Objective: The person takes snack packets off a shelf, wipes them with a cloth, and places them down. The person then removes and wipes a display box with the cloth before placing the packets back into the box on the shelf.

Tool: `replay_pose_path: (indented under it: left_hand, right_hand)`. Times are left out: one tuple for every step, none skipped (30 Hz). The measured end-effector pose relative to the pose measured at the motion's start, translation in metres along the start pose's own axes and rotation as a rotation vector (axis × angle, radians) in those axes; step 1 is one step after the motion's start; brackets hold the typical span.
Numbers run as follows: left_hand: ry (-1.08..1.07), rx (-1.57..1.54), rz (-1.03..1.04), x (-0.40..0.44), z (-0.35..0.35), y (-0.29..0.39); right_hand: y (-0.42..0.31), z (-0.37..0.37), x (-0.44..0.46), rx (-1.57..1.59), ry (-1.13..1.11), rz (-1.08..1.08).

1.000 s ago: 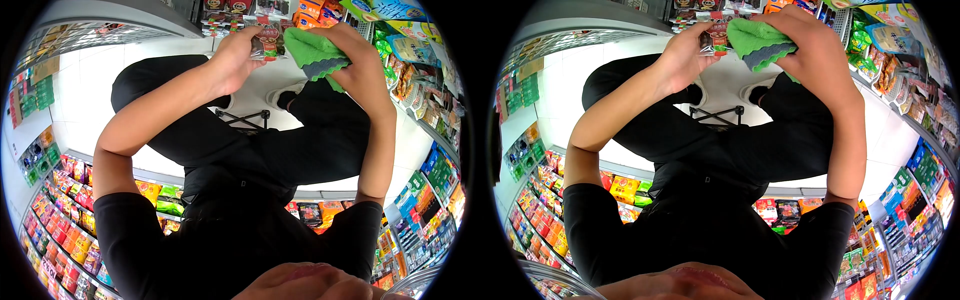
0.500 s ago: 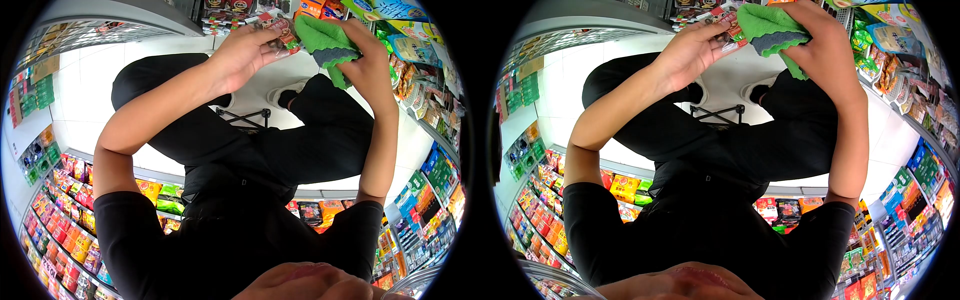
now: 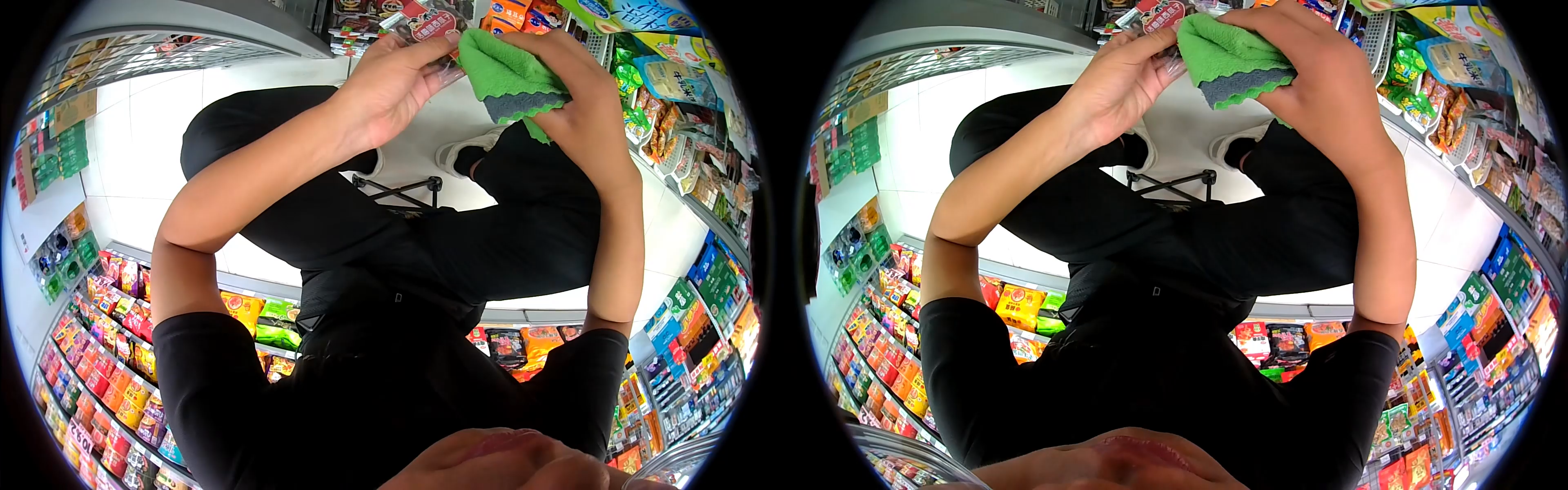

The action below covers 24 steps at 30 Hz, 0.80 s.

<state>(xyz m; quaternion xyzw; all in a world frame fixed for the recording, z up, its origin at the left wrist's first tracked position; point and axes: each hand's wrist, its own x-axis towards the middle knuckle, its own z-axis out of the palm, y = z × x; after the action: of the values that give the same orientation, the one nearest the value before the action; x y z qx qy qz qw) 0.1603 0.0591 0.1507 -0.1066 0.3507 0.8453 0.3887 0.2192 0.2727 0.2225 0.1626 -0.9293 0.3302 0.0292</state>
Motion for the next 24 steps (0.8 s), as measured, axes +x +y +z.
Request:
replay_pose_path:
  left_hand:
    - [0.000,0.002,0.009,0.000,0.000,0.000]
    - [-0.008,0.015,0.008,0.000,0.000,0.000]
    - [-0.015,0.029,0.008,0.001,0.000,0.001]
    - [-0.022,0.042,0.008,0.001,0.000,0.002]
    - [-0.001,0.079,-0.007,0.001,-0.001,0.003]
    - [0.020,0.115,-0.022,0.001,-0.001,0.004]
    - [0.040,0.152,-0.039,0.000,-0.001,0.005]
    - [0.033,0.152,-0.054,0.001,-0.003,0.005]
    - [0.027,0.152,-0.069,0.001,-0.005,0.004]
    - [0.021,0.153,-0.083,0.002,-0.006,0.004]
    - [0.007,0.138,-0.088,0.002,-0.005,0.003]
    - [-0.006,0.123,-0.093,0.002,-0.004,0.002]
    - [-0.020,0.108,-0.099,0.001,-0.003,0.002]
    - [-0.059,0.114,-0.094,0.000,-0.001,0.002]
    - [-0.098,0.121,-0.089,-0.002,0.000,0.003]
    - [-0.136,0.127,-0.084,-0.003,0.002,0.004]
    - [-0.119,0.120,-0.083,-0.004,0.004,0.005]
    - [-0.103,0.114,-0.081,-0.006,0.006,0.006]
    - [-0.086,0.107,-0.079,-0.007,0.007,0.006]
    - [-0.069,0.087,-0.074,-0.006,0.005,0.006]
    - [-0.052,0.068,-0.069,-0.004,0.002,0.004]
    - [-0.034,0.048,-0.064,-0.003,0.001,0.003]
    - [-0.014,0.041,-0.068,-0.003,0.001,0.003]
    - [0.006,0.034,-0.073,-0.003,0.001,0.003]
  right_hand:
    - [-0.001,-0.001,0.000,0.005,-0.011,0.016]
    - [0.000,-0.001,-0.001,-0.016,0.004,0.011]
    - [0.002,-0.001,-0.002,-0.036,0.019,0.006]
    - [0.003,-0.001,-0.003,-0.055,0.034,0.000]
    - [0.004,-0.001,-0.003,-0.054,0.034,0.003]
    - [0.005,0.000,-0.004,-0.053,0.034,0.007]
    - [0.006,0.000,-0.004,-0.052,0.035,0.011]
    - [0.007,-0.001,-0.004,-0.044,0.024,0.030]
    - [0.007,-0.003,-0.004,-0.036,0.013,0.049]
    - [0.008,-0.004,-0.004,-0.028,0.002,0.067]
    - [0.009,-0.004,-0.004,-0.023,0.014,0.072]
    - [0.010,-0.005,-0.005,-0.019,0.026,0.077]
    - [0.011,-0.005,-0.005,-0.014,0.039,0.083]
    - [0.013,-0.005,-0.005,-0.027,0.050,0.079]
    - [0.014,-0.005,-0.006,-0.039,0.062,0.076]
    - [0.014,-0.005,-0.006,-0.052,0.073,0.073]
    - [0.013,-0.004,-0.006,-0.028,0.060,0.083]
    - [0.011,-0.004,-0.006,-0.005,0.048,0.092]
    - [0.009,-0.003,-0.006,0.019,0.036,0.101]
    - [0.007,-0.002,-0.005,0.029,0.014,0.056]
    - [0.006,-0.001,-0.004,0.039,-0.008,0.010]
    - [0.004,0.001,-0.004,0.049,-0.030,-0.035]
    - [0.000,0.001,-0.004,0.102,-0.088,0.033]
    - [0.001,0.001,-0.004,0.089,-0.095,0.022]
